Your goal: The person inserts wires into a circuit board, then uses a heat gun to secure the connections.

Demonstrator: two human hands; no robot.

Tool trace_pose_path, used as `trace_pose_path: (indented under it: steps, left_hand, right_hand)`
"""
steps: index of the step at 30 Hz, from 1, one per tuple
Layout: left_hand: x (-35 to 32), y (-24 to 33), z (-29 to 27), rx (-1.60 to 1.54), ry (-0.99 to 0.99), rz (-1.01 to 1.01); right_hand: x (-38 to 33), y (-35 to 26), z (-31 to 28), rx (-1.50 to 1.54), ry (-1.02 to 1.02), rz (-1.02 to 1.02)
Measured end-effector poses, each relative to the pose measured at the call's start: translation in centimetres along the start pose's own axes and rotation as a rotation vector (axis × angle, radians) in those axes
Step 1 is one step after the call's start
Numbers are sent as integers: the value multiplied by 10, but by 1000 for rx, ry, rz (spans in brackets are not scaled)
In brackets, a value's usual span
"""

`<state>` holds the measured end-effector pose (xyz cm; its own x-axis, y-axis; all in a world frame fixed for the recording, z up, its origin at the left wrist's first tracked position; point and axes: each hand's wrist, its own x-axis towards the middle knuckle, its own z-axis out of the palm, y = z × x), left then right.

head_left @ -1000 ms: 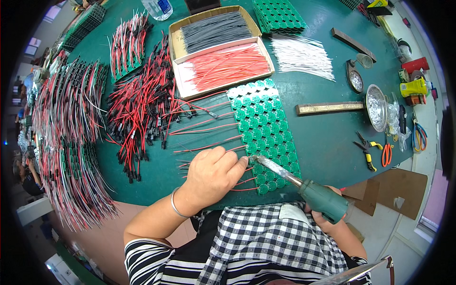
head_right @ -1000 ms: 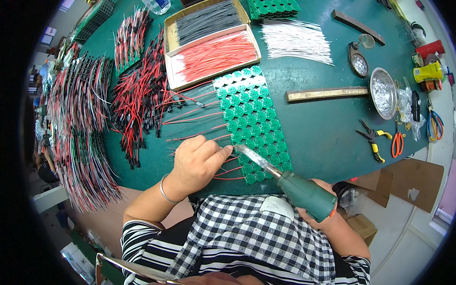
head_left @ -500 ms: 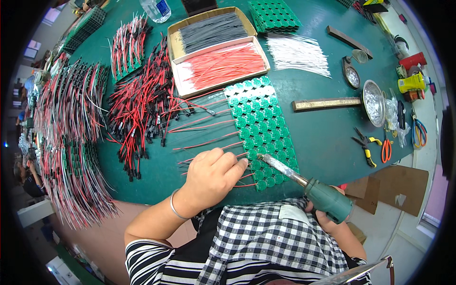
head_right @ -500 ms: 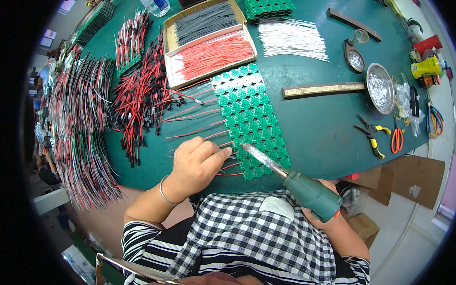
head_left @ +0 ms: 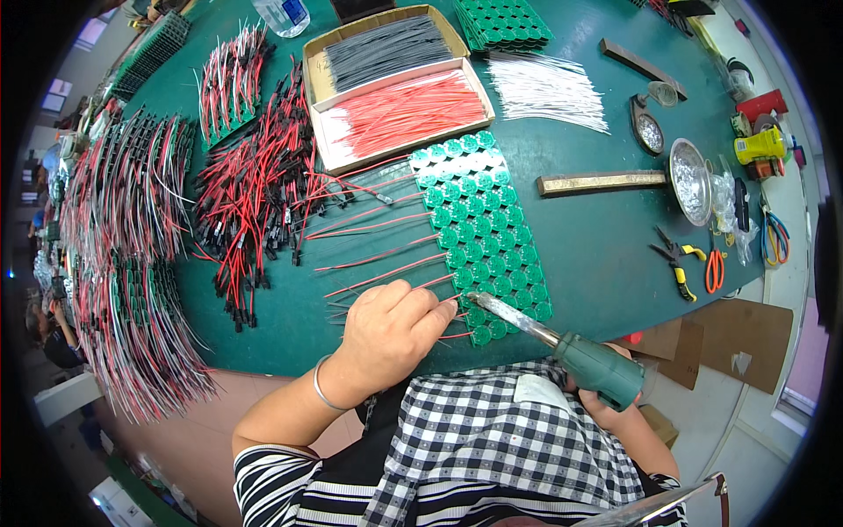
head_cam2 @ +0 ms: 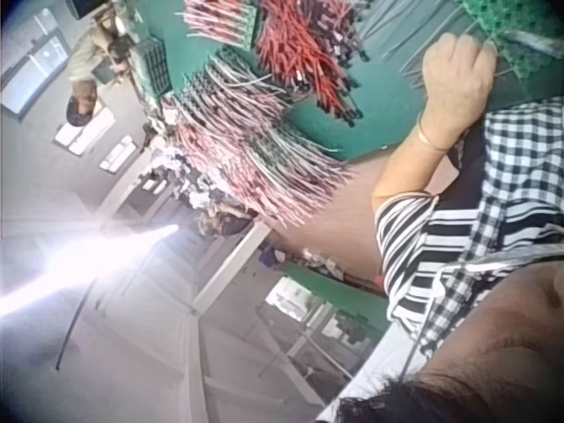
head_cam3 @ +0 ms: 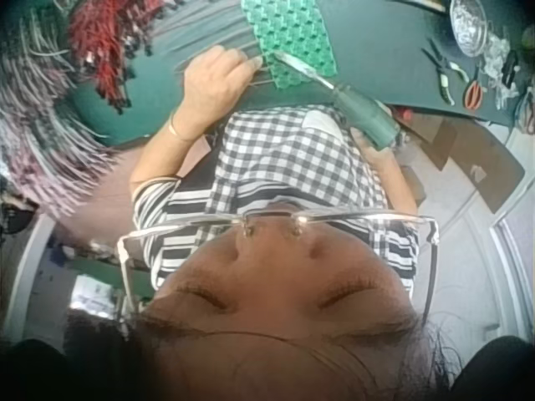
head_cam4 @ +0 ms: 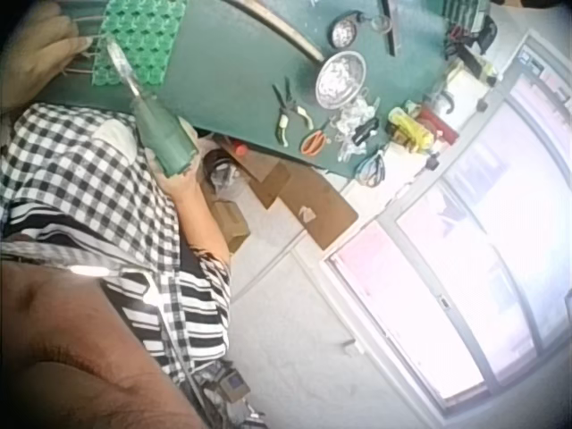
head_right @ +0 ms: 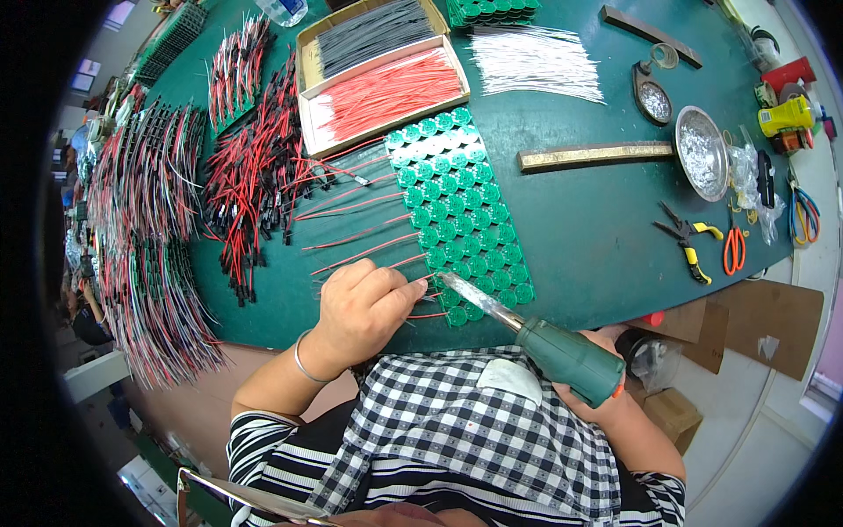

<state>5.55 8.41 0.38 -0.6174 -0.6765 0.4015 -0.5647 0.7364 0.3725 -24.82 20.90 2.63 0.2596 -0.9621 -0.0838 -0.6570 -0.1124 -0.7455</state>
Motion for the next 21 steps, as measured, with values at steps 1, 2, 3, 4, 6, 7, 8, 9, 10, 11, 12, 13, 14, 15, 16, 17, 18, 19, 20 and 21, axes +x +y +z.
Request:
trace_pose_path:
  steps: [1,2,3,4,6,7,8,9,10,11,12,13,14,15,16,17,18,19,20,21]
  left_hand:
    - [0,0,0,-7,2,-1]
    - [0,-1,1,-7,2,-1]
    - [-1,-1,1,-17,-2,-4]
    - [-1,-1,1,-27,-6,-6]
    - [-1,-2,1,-30,-8,-7]
    - [-1,-2,0,-32,-9,-7]
    - [0,-3,0,-33,-9,-7]
    - [0,-3,0,-31,-11,-7]
    - [0,-3,0,-28,-12,-7]
    - [0,-3,0,-28,-12,-8]
    - [0,-3,0,-28,-12,-9]
    - [0,-3,0,-27,-11,-10]
    - [0,-3,0,-27,-11,-10]
    - [0,-3,1,-31,-9,-10]
    - [0,-4,1,-35,-7,-10]
    - [0,-4,1,-36,-7,-9]
    - [0,-4,1,-34,-7,-10]
    - [0,-3,1,-32,-7,-10]
    - [0,-3,1,-31,-7,-9]
    - [0,-3,1,-27,-8,-9]
  right_hand:
    - [2,0,-1,-11,-38,-5]
    - [5,-3,-2,-11,-38,-5]
    - [9,-7,-2,10,-10,-18]
    - [11,-9,-2,31,19,-30]
    - [12,-9,-1,54,-5,-8]
    - [12,-9,0,76,-27,15]
    - [12,-11,0,76,-27,16]
    - [13,-12,-1,60,-34,16]
    - [13,-13,-1,43,-41,15]
    - [14,-14,0,44,-41,15]
    - [15,-14,1,7,-5,-22]
    - [16,-14,1,-30,30,-59]
    - [17,-13,0,-29,30,-59]
    - [17,-11,-2,-10,4,-77]
    - [17,-10,-3,9,-21,-94]
    - [18,-10,-5,8,-21,-94]
    - [18,-10,-5,50,-24,-98]
    - [18,-9,-6,92,-28,-103]
    - [16,-7,-5,92,-28,-104]
    - [11,-4,-3,99,-30,-73]
